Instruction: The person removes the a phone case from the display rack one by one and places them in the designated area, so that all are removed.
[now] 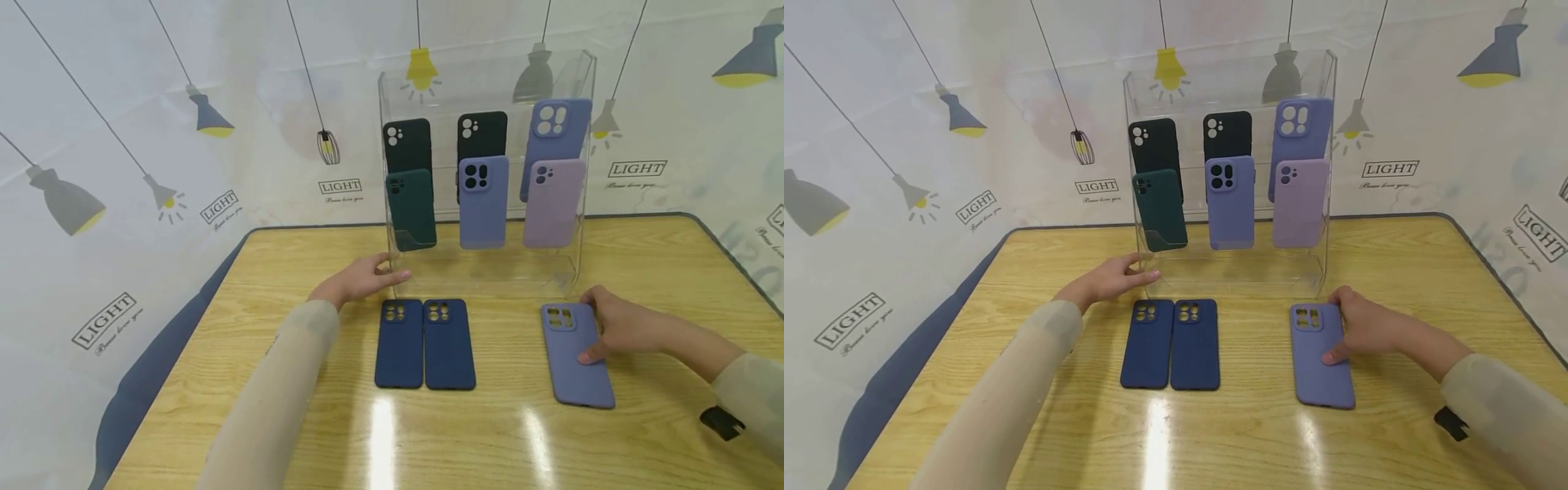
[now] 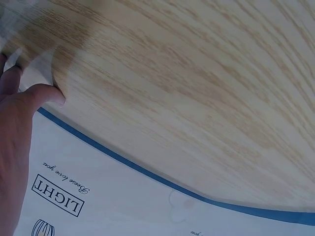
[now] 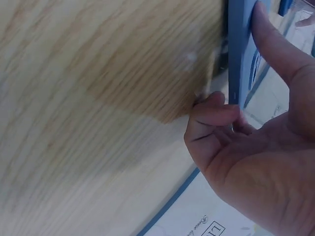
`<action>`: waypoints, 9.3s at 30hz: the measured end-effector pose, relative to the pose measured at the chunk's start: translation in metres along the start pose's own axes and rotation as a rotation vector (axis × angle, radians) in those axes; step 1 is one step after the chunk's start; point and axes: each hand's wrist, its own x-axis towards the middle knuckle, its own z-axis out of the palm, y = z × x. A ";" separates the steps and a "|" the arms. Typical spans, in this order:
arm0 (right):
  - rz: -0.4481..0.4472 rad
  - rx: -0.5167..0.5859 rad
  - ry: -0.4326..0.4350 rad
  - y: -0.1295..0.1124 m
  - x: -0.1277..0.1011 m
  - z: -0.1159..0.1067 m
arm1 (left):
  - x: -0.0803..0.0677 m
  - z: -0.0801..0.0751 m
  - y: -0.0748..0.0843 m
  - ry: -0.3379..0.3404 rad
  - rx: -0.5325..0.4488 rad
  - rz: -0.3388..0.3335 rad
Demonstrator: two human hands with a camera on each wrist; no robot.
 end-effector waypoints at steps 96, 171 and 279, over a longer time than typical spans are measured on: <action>0.160 0.272 0.017 -0.107 0.055 0.048 | 0.003 0.004 -0.006 0.025 0.021 0.023; -0.120 -0.113 0.619 -0.081 0.040 -0.112 | 0.001 -0.007 0.004 -0.061 -0.015 -0.013; 0.223 0.452 -0.065 -0.050 0.028 0.000 | 0.002 -0.006 0.003 -0.037 0.021 -0.024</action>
